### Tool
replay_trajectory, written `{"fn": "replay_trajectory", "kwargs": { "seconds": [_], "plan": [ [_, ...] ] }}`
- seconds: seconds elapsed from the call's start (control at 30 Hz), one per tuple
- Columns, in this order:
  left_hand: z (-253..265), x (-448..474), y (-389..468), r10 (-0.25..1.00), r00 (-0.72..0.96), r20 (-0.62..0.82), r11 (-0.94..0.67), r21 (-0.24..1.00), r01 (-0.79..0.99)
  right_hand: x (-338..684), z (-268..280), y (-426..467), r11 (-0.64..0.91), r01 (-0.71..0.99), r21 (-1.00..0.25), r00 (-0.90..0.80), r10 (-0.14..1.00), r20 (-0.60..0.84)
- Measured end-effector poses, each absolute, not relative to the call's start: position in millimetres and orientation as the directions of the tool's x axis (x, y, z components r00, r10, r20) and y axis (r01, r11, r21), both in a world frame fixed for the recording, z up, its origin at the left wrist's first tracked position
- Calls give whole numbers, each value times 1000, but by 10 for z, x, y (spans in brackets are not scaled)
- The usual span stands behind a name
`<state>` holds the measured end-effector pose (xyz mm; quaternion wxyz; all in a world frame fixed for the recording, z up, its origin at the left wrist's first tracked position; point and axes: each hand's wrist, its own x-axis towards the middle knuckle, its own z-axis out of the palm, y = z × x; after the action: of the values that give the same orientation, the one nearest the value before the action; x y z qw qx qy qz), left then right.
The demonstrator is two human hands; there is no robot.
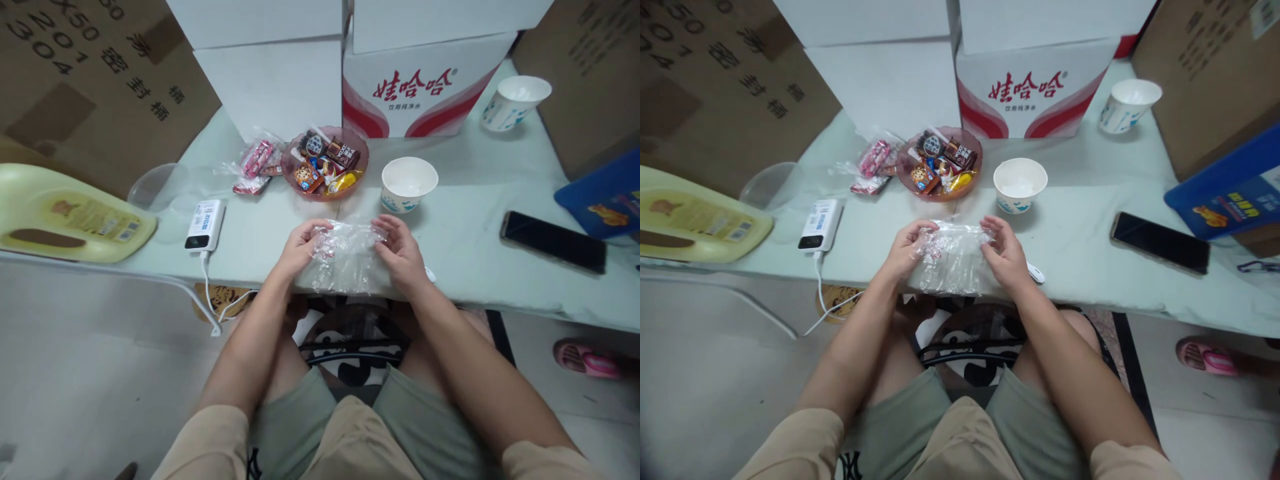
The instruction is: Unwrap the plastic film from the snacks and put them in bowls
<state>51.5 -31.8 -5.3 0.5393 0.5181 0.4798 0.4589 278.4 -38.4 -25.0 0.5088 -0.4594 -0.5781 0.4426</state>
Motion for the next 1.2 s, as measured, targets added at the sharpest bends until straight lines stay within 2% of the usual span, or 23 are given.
{"fn": "replay_trajectory", "kwargs": {
  "seconds": [0.1, 0.23, 0.3, 0.4, 0.47, 0.57, 0.67, 0.73, 0.83, 0.93, 1.0, 1.07, 1.13, 1.2],
  "plan": [
    [-89, 460, -250, 999, 44, -11, 8, 997, 79, 2869, -296, -391, 232, 122, -965, -55, 972, 226],
    [-73, 414, -213, 992, 121, -41, 26, 993, 119, 2911, -334, -369, 199, 82, -977, -33, 980, 197],
    [-60, 427, -224, 990, 139, -11, -11, 988, 154, 2889, -347, -349, 158, 42, -987, 7, 987, 158],
    [-63, 467, -256, 986, 152, 67, -97, 974, 205, 2822, -361, -325, 145, 85, -986, 27, 989, 148],
    [-77, 486, -276, 983, 154, 102, -117, 989, 94, 2770, -362, -319, 142, 99, -985, 3, 990, 143],
    [-76, 485, -300, 984, 145, 105, -83, 986, -148, 2704, -338, -329, 58, -14, -998, -101, 993, 59],
    [-36, 465, -309, 990, 140, 17, 24, 956, -291, 2667, -275, -357, -46, -83, -996, -211, 977, -27],
    [-5, 461, -307, 965, 235, -119, 196, 921, -337, 2659, -228, -373, -38, -81, -996, -206, 978, -20],
    [11, 485, -296, 863, 392, -318, 435, 863, -258, 2675, -190, -374, -18, -106, -994, -160, 987, -1],
    [-3, 520, -283, 885, 320, -337, 403, 899, -168, 2717, -199, -353, -66, -25, -998, -217, 974, -59],
    [-13, 526, -281, 909, 280, -308, 340, 938, -73, 2748, -207, -345, -45, 86, -995, -239, 969, -64],
    [-12, 509, -294, 908, 293, -299, 302, 953, 37, 2774, -197, -353, -18, 122, -992, -234, 971, -47],
    [6, 472, -326, 902, 322, -287, 290, 956, 39, 2799, -157, -381, -49, 39, -998, -256, 965, -57],
    [43, 421, -369, 904, 340, -259, 303, 949, -84, 2831, -95, -417, -112, -115, -987, -314, 947, -71]
  ]
}}
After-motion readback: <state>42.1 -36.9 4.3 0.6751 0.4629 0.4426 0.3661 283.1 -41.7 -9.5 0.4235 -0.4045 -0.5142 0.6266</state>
